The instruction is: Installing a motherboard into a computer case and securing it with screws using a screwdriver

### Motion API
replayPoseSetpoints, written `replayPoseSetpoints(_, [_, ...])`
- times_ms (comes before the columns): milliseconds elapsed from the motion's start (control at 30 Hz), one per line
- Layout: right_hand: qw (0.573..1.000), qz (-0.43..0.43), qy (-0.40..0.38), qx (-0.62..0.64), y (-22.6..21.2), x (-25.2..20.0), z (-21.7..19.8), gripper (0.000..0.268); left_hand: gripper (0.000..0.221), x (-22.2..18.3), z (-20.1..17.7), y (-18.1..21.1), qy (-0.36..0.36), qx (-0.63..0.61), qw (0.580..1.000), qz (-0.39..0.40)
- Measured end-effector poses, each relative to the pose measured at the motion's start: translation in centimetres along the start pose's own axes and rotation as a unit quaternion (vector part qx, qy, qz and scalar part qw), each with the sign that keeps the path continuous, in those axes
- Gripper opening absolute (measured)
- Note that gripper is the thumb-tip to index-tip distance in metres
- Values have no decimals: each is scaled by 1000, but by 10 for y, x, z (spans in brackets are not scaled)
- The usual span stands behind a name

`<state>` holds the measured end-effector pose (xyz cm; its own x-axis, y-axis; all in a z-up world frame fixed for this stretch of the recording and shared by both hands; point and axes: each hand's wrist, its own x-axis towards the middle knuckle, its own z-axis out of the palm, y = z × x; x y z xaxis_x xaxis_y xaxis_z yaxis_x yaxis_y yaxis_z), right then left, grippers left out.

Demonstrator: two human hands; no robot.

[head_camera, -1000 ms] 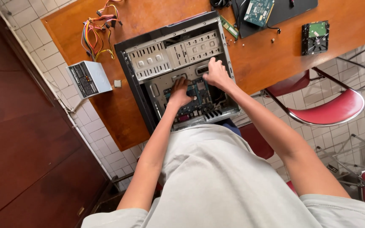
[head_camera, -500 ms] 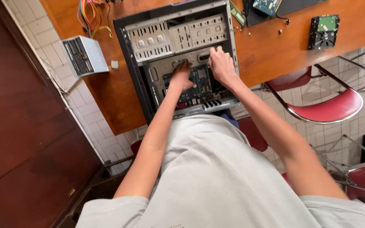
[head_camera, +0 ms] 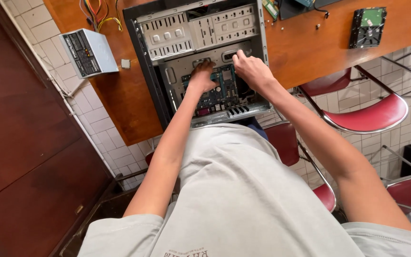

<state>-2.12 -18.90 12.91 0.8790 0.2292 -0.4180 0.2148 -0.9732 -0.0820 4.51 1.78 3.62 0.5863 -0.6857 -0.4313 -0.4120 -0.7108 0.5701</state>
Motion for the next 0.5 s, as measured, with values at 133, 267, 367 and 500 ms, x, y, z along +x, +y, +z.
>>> replayPoseSetpoints(133, [995, 62, 3, 84, -16, 9, -3, 32, 74, -8, -8, 6, 18, -16, 1000, 7])
replayPoseSetpoints(267, [917, 258, 17, 302, -11, 16, -2, 43, 72, -15, -11, 7, 14, -39, 999, -1])
replayPoseSetpoints(367, [915, 230, -40, 328, -6, 6, -14, 66, 70, -22, -16, 9, -1, -54, 999, -2])
replayPoseSetpoints(500, [942, 147, -109, 281, -3, -3, -18, 73, 69, -22, -27, 12, -9, -83, 996, -11])
